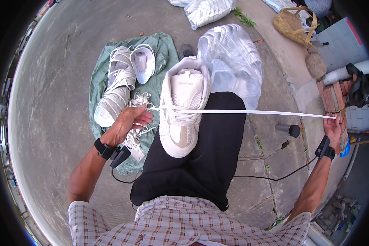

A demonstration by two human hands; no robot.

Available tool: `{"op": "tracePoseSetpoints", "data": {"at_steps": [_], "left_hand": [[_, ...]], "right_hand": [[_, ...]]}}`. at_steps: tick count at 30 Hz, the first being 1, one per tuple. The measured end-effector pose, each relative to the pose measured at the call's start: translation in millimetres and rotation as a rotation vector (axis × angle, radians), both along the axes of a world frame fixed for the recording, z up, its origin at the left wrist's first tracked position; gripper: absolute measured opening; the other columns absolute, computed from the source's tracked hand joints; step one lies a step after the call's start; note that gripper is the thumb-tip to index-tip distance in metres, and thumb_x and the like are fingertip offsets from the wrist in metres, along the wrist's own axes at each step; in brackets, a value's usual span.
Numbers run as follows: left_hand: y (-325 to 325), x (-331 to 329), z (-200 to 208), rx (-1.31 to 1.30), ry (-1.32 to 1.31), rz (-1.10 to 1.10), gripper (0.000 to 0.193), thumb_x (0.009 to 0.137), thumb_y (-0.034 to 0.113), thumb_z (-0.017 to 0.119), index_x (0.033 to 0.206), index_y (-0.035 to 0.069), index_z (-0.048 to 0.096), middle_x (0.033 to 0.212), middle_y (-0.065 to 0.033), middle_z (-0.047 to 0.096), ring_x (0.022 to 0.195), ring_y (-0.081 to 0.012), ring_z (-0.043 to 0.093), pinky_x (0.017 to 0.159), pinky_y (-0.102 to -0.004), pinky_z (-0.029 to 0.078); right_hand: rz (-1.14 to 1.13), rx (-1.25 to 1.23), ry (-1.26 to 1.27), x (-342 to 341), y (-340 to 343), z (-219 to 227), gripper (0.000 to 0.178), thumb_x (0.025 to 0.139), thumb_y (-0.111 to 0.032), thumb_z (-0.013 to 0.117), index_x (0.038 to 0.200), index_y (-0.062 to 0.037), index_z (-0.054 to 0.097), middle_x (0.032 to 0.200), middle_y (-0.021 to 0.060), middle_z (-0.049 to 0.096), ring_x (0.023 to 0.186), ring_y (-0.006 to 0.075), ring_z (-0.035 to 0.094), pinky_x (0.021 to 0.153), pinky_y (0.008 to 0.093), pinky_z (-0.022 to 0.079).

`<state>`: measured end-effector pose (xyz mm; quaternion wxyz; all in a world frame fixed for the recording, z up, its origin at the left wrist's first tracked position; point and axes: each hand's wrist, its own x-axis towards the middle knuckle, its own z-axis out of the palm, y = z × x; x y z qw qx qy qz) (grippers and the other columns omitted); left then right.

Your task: Threading and adjusting shoelaces onto a newly manufactured white sports shoe.

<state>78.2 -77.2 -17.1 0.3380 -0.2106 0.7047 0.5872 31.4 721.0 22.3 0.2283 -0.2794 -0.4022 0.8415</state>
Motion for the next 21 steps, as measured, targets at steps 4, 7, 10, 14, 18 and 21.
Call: {"op": "tracePoseSetpoints", "data": {"at_steps": [4,7,10,14,18,21], "left_hand": [[37.8,-13.9,-22.7,0.396,-0.205,0.154,0.037,0.103,0.041,0.058,0.112,0.007,0.069,0.098,-0.0035,0.07,0.09,-0.0143,0.061,0.087,-0.0341,0.047],[38.0,-19.1,-27.9,0.499,-0.256,0.369,0.028,0.107,0.03,0.052,0.112,0.007,0.066,0.102,-0.003,0.071,0.089,-0.0145,0.062,0.087,-0.0342,0.048],[13.8,-20.7,-42.2,0.626,-0.194,0.642,0.026,0.107,0.027,0.05,0.111,0.006,0.066,0.101,-0.0032,0.071,0.087,-0.0153,0.063,0.085,-0.0339,0.049],[-1.2,-22.0,-7.9,0.911,-0.006,0.706,0.023,0.108,0.02,0.045,0.106,0.006,0.063,0.094,-0.0021,0.071,0.092,-0.0162,0.065,0.09,-0.0364,0.05],[-32.0,-28.9,1.7,0.942,0.175,0.85,0.019,0.109,0.014,0.047,0.108,0.003,0.063,0.096,-0.0069,0.07,0.094,-0.0195,0.066,0.094,-0.0384,0.051],[-107.3,-27.7,-5.1,0.807,0.282,1.148,0.018,0.107,0.01,0.05,0.11,-0.001,0.064,0.095,-0.0095,0.069,0.089,-0.0216,0.068,0.087,-0.0356,0.056]], "right_hand": [[0.066,0.003,0.168,8.1,56.4,31.3,0.016,0.103,-0.019,0.061,0.104,-0.0029,0.064,0.077,0.0012,0.056,0.066,0.0148,0.051,0.068,0.0292,0.043],[0.352,0.118,0.152,14.7,-2.2,15.6,0.019,0.105,-0.019,0.057,0.106,-0.0015,0.064,0.069,-0.0018,0.045,0.057,0.0114,0.038,0.055,0.0265,0.032],[0.326,0.55,-0.091,-19.3,-152.8,53.2,0.017,0.104,-0.017,0.058,0.107,-0.0012,0.065,0.068,-0.0026,0.047,0.054,0.0082,0.037,0.051,0.024,0.03],[0.583,0.694,0.1,-9.8,-275.3,49.4,0.016,0.1,-0.014,0.064,0.106,0.0005,0.067,0.081,0.0016,0.064,0.06,0.0052,0.051,0.053,0.0193,0.037],[0.833,0.752,0.003,0.7,-374.9,46.7,0.013,0.097,-0.011,0.068,0.102,0.001,0.068,0.076,0.0002,0.065,0.06,0.0071,0.053,0.055,0.0242,0.044],[0.924,1.052,0.229,8.7,-421.6,26.8,0.013,0.094,-0.009,0.069,0.1,0.002,0.067,0.075,0.0055,0.067,0.059,0.0138,0.056,0.055,0.0306,0.045]]}}
